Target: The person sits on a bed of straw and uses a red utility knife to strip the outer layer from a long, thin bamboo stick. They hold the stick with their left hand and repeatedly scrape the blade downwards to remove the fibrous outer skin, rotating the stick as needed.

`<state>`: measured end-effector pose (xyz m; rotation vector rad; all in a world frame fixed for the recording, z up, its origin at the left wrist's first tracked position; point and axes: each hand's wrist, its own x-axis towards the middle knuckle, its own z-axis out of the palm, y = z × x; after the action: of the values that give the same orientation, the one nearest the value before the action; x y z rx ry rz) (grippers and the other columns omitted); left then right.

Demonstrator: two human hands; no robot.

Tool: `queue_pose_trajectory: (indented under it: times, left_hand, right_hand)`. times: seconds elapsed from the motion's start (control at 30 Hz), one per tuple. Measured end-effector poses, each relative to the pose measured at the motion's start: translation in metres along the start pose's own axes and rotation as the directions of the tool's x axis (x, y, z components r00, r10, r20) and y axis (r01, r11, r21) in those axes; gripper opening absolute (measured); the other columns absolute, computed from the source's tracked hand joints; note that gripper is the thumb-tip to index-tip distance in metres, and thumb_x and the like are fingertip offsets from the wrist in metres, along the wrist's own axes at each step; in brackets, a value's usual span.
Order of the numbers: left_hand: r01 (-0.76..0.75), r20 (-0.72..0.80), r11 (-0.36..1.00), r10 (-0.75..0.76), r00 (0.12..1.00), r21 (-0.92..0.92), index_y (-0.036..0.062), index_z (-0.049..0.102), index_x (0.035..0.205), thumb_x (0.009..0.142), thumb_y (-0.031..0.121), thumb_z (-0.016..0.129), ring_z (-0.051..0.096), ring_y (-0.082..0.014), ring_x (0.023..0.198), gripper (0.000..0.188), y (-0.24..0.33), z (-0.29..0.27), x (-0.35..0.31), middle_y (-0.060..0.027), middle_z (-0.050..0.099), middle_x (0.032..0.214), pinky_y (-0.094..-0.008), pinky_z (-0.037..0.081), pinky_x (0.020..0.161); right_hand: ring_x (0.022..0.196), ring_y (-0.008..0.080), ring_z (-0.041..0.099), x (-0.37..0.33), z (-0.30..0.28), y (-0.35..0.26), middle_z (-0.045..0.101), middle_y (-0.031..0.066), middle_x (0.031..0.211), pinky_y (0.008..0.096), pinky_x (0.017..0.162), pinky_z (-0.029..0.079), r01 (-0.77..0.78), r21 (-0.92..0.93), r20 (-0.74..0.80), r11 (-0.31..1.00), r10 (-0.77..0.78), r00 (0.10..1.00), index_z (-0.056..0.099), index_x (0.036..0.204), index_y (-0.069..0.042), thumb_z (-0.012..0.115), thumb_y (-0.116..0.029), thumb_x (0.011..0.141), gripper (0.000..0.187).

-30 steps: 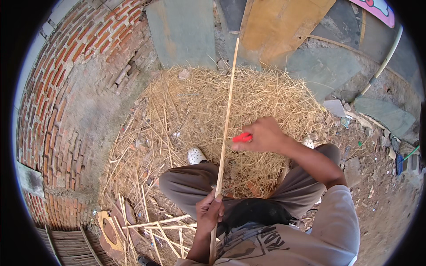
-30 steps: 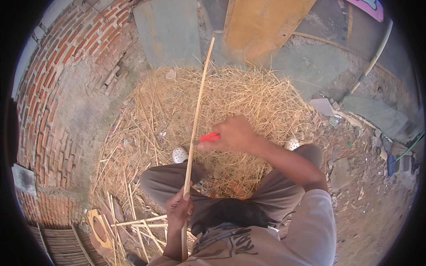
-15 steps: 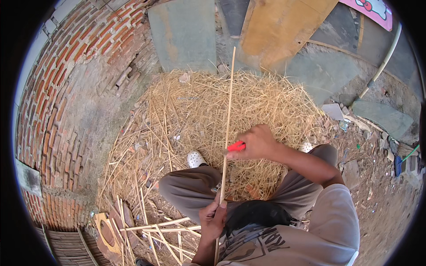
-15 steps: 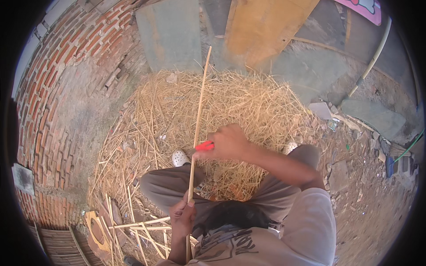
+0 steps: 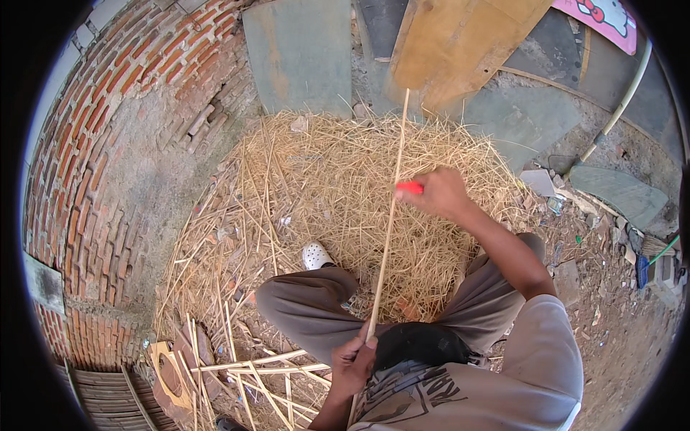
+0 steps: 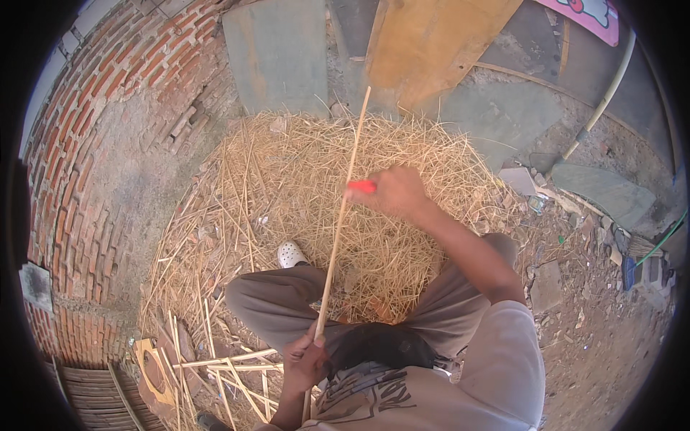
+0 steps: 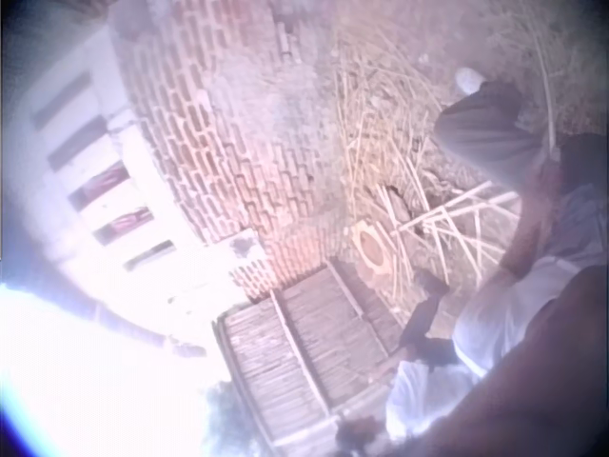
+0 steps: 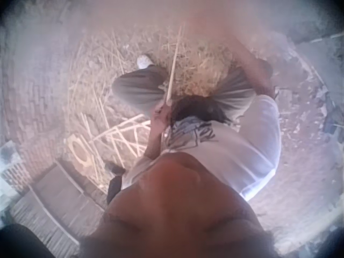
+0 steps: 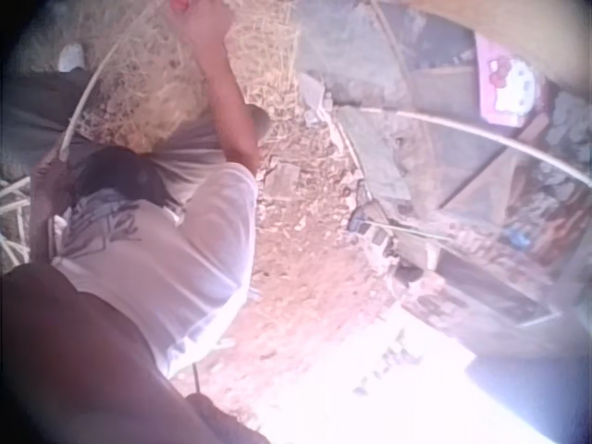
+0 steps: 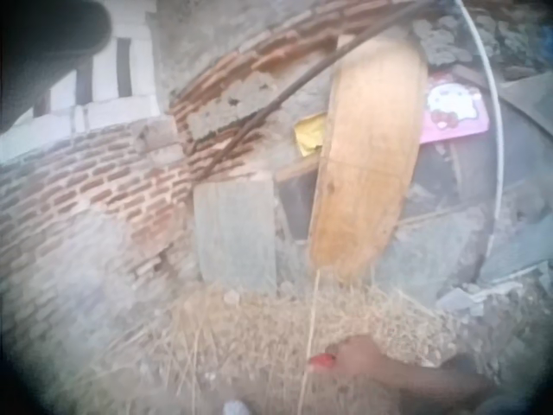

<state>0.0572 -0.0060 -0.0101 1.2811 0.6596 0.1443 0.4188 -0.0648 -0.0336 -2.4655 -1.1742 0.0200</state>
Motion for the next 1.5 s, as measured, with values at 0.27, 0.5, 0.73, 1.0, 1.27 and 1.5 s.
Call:
queue_pose_trajectory:
  times: [0.27,0.5,0.73,1.0,1.27,1.5]
  left_hand:
    - [-0.080,-0.046,0.993,0.084,0.995,0.086,0.0024,0.053,0.135,0.097,0.009,0.056,0.037,-0.0021,0.053,0.039,0.002,-0.006,0.004,0.0058,0.044,0.061,-0.0199,0.029,0.048]
    - [-0.025,0.014,0.995,0.024,1.000,0.092,0.0030,0.053,0.135,0.097,0.011,0.057,0.035,-0.0008,0.050,0.039,-0.002,0.000,-0.003,0.0074,0.044,0.060,-0.0195,0.027,0.046]
    - [0.038,0.092,0.991,-0.051,0.994,0.130,0.0014,0.056,0.132,0.095,0.001,0.057,0.039,0.0003,0.063,0.037,0.000,0.000,-0.021,0.0092,0.049,0.070,-0.0164,0.032,0.056]
    - [-0.012,0.118,0.963,-0.021,0.993,0.270,0.0016,0.057,0.132,0.095,0.001,0.057,0.039,0.0008,0.063,0.037,-0.003,-0.007,-0.045,0.0086,0.048,0.069,-0.0160,0.031,0.057]
    - [0.035,0.055,0.996,-0.039,0.998,0.085,0.0015,0.057,0.130,0.099,0.014,0.054,0.038,-0.0021,0.047,0.034,-0.010,-0.021,-0.038,0.0046,0.045,0.056,-0.0186,0.031,0.045]
    - [-0.069,-0.025,0.996,0.068,0.997,-0.055,-0.0014,0.054,0.131,0.101,0.016,0.049,0.037,-0.0071,0.038,0.036,0.010,-0.022,0.011,0.0000,0.043,0.050,-0.0216,0.031,0.038]
  right_hand:
    - [0.038,0.0228,0.051,-0.018,0.015,-0.027,0.047,0.0049,0.040,0.0366,0.039,0.038,0.262,-0.011,-0.148,0.965,-0.261,0.954,0.058,0.051,-0.013,0.051,-0.086,0.070,0.076]
    - [0.042,0.0165,0.053,0.021,0.012,0.017,0.048,0.0013,0.043,0.0319,0.040,0.037,-0.085,-0.019,-0.065,0.996,0.083,0.994,0.062,0.055,-0.013,0.043,-0.090,0.071,0.080]
    - [0.062,0.0299,0.066,0.047,-0.011,0.085,0.062,0.0125,0.059,0.0432,0.058,0.051,-0.269,-0.016,-0.269,0.963,0.255,0.929,0.072,0.069,-0.009,0.045,-0.084,0.076,0.080]
    - [0.076,0.0340,0.068,0.063,-0.010,0.133,0.067,0.0174,0.070,0.0451,0.069,0.052,-0.411,0.007,-0.204,0.911,0.404,0.892,0.072,0.076,-0.004,0.042,-0.086,0.076,0.087]
    - [0.066,0.0282,0.064,0.059,-0.004,0.144,0.061,0.0136,0.061,0.0441,0.062,0.049,-0.527,0.157,-0.182,0.835,0.549,0.816,0.061,0.059,-0.006,0.027,-0.087,0.081,0.091]
    - [0.042,0.0202,0.052,-0.023,0.003,-0.018,0.048,0.0034,0.044,0.0358,0.044,0.043,0.239,0.102,-0.159,0.966,-0.222,0.962,0.058,0.054,-0.012,0.052,-0.082,0.073,0.073]
